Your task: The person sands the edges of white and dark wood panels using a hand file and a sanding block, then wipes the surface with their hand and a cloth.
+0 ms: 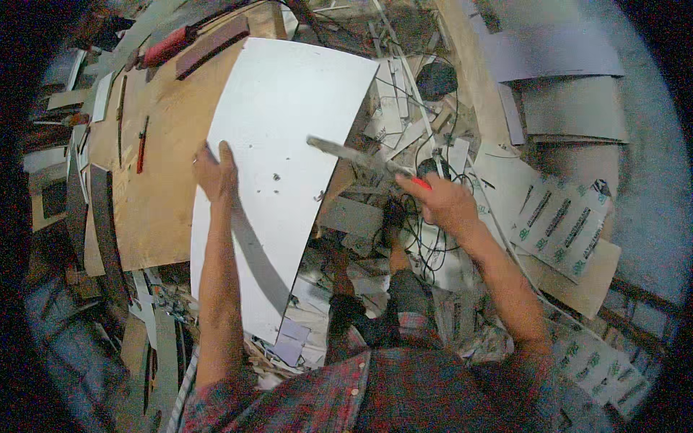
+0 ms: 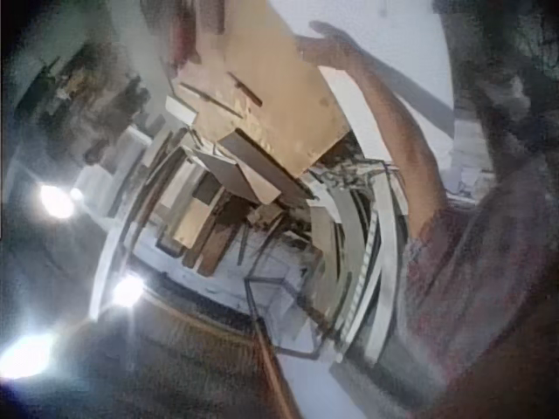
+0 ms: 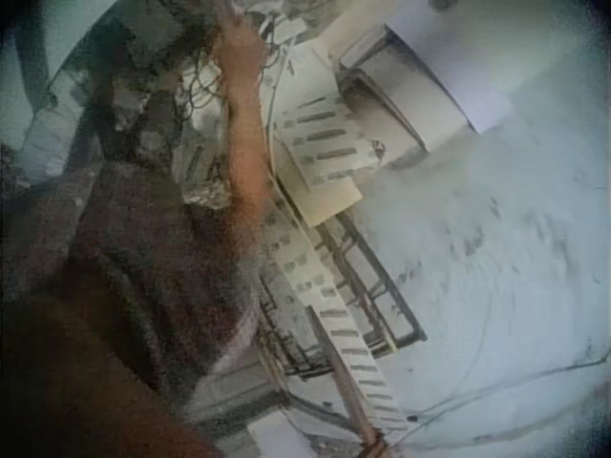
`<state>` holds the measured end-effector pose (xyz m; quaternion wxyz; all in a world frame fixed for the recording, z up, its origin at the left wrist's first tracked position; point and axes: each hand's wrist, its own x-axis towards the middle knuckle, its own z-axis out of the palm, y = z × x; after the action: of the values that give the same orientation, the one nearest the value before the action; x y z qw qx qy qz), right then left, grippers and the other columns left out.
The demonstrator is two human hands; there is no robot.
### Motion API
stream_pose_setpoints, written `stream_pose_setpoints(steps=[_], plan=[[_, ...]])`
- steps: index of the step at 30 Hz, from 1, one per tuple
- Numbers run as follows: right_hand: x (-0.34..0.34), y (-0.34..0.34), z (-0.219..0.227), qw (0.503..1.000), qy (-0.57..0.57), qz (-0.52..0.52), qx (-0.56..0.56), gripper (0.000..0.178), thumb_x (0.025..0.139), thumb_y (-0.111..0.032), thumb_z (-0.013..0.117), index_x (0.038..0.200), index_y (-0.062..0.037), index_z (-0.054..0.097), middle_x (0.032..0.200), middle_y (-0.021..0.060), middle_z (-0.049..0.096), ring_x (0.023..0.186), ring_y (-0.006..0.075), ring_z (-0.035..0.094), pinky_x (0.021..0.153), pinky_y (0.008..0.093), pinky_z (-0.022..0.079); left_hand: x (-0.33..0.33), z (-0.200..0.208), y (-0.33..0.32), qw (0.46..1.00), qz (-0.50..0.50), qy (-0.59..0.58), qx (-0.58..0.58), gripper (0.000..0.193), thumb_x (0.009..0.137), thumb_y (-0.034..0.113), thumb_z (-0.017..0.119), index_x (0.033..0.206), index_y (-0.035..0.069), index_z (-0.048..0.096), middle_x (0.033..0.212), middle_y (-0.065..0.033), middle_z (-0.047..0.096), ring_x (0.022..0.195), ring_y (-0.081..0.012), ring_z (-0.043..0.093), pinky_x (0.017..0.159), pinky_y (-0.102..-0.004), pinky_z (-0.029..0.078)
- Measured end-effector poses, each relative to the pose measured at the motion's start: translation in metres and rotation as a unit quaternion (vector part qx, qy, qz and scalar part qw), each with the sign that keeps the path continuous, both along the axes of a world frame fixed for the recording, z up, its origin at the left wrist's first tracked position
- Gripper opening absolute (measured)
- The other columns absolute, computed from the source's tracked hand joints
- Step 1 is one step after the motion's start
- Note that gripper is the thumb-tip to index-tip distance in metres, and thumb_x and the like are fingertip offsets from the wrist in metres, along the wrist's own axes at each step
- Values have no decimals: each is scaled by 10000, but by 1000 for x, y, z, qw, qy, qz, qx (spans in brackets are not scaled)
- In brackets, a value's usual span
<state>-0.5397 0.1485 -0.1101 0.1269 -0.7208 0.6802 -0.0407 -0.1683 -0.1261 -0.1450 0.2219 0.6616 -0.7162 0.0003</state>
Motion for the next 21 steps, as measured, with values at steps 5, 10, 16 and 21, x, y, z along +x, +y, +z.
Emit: stream_pose_setpoints(steps=[5,10,16,21], plan=[[-44,-91,-28,990,-42,95,-91,723,783,-75,640,1403,-421,503,813,56,560,653,270,638,502,404,528,0,-1,-3,1000,-19,-6,4,613,908,395,645,1294,-70,551,1216,-291,601,1151,-450,556,990,-500,434],[-51,-87,-21,990,-53,121,-57,729,746,-59,651,1379,-404,542,765,53,538,636,254,614,494,393,497,1,5,-3,1000,-25,-4,11,635,911,404,647,1315,-75,542,1262,-302,584,1186,-457,548,1018,-493,427],[-66,-70,-15,986,-65,151,44,783,758,-86,644,1424,-456,468,805,75,556,662,284,632,535,430,527,4,0,1,999,-19,26,13,589,917,372,650,1298,-69,562,1238,-309,589,1168,-447,558,1015,-482,430],[-41,-135,-24,985,-75,120,-96,770,744,-28,635,1397,-421,528,729,63,512,598,254,591,502,397,499,-7,6,-5,999,-2,12,53,582,919,354,652,1299,-75,550,1226,-303,581,1150,-434,555,1005,-483,428]])
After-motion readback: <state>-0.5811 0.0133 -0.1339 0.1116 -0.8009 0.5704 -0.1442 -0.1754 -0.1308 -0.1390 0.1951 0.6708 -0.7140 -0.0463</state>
